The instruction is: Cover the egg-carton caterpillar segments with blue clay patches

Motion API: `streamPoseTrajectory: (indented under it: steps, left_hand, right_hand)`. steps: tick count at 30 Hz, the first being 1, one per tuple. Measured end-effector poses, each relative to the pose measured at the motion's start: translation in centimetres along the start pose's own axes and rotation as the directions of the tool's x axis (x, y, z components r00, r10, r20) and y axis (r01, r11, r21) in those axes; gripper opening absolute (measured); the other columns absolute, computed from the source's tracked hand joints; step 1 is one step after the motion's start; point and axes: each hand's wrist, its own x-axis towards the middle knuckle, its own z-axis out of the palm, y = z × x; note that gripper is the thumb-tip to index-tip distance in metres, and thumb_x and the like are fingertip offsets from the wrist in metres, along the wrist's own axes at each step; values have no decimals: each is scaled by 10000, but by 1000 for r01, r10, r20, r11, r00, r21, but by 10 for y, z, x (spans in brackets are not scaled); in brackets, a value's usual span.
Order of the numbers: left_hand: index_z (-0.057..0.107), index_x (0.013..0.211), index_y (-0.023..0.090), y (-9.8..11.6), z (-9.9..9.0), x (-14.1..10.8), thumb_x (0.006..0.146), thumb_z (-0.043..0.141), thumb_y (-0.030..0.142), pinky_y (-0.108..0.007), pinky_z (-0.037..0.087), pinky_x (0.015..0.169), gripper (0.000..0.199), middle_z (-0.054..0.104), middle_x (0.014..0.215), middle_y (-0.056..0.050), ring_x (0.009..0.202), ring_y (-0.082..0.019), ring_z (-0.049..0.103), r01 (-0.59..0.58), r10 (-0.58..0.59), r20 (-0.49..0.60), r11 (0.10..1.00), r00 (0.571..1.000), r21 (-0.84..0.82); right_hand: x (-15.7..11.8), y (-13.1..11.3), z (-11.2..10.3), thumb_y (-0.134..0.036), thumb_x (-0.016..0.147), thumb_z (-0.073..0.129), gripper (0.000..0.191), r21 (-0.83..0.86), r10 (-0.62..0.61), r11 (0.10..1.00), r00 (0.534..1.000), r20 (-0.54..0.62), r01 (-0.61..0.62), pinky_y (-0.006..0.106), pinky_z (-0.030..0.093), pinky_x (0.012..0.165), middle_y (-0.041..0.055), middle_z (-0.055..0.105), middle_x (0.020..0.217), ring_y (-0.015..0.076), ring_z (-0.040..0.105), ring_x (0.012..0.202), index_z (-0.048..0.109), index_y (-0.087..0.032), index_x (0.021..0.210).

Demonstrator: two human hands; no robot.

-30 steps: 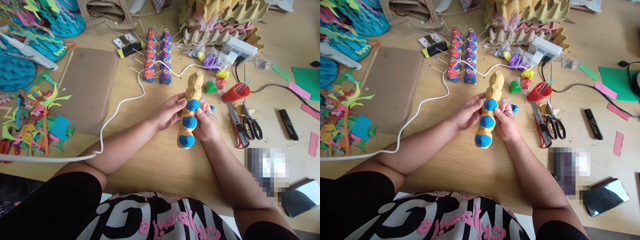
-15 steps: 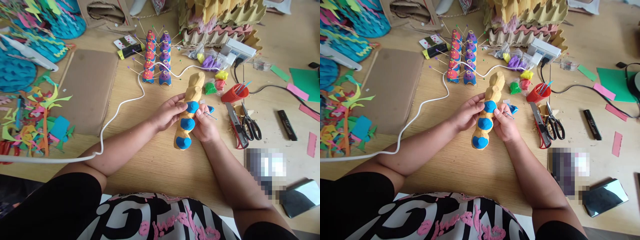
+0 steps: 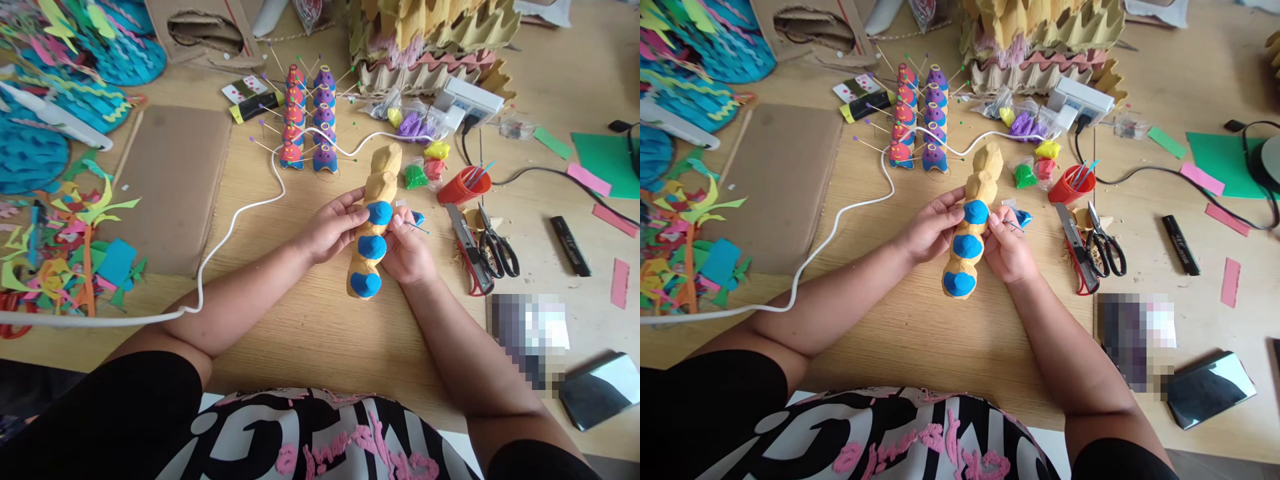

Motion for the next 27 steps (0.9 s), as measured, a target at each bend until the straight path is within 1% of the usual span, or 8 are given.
streamPoseTrajectory:
  steps: [4,7,10,13,16,20,24,27]
  left_hand:
    - [692,1539,264,-1,-2,0,875,953,333,-348,636,1078,717,869,1126,-29,1180,-234,843,7,-7,6,1000,1000,8]
    - [695,1531,268,0,0,-2,878,948,346,-328,640,1052,704,875,1165,-34,1188,-230,844,7,-7,24,1000,1000,10]
    - [686,1543,260,2,3,-3,884,943,387,-336,643,1062,719,875,1240,-57,1241,-252,837,13,-13,37,1000,999,0]
    - [662,1572,268,3,3,-3,883,943,366,-357,641,1091,750,879,1227,-54,1270,-265,832,31,-30,34,999,999,-13]
    - [686,1539,273,1,0,-2,873,957,336,-338,651,1061,722,885,1142,-29,1214,-246,848,24,-24,29,1000,999,5]
    - [711,1505,272,-1,-3,-1,871,966,354,-319,662,997,688,886,1131,-23,1119,-222,862,-11,10,27,1000,1000,24]
    - [746,1416,245,-1,-2,1,810,1022,368,-242,638,872,677,867,1003,10,930,-152,840,-45,45,5,999,999,23]
    - [744,1412,230,-1,-2,2,772,1049,408,-236,623,869,732,858,991,3,922,-148,824,-48,48,3,997,999,54]
  right_hand:
    - [-1,-1,3,-500,838,994,544,25,7,1000,999,33,-8,309,637,714,-82,638,781,148,666,731,490,-294,836]
    - [0,-1,5,-481,792,1030,565,38,3,999,1000,23,-4,299,639,713,-87,646,780,138,660,715,499,-292,837]
    - [0,0,5,-460,760,1054,595,49,-7,999,1000,6,7,292,635,699,-91,638,765,134,646,698,487,-292,826]
    - [0,0,5,-454,765,1052,613,54,0,999,1000,9,0,300,633,695,-88,631,772,139,652,710,464,-291,827]
    - [0,0,5,-446,771,1054,601,64,12,998,1000,21,-13,285,614,680,-88,631,780,128,644,706,478,-285,831]
    - [-1,-2,8,-465,737,1078,601,78,-1,997,1000,17,-1,252,593,679,-89,629,776,108,623,705,515,-270,816]
    - [-2,-2,10,-437,701,1099,629,20,-22,1000,1000,-11,23,252,571,667,-94,599,756,109,599,690,503,-264,802]
    - [-2,-1,10,-450,706,1095,655,-35,-53,998,998,-37,52,260,540,642,-90,573,738,112,562,664,473,-262,790]
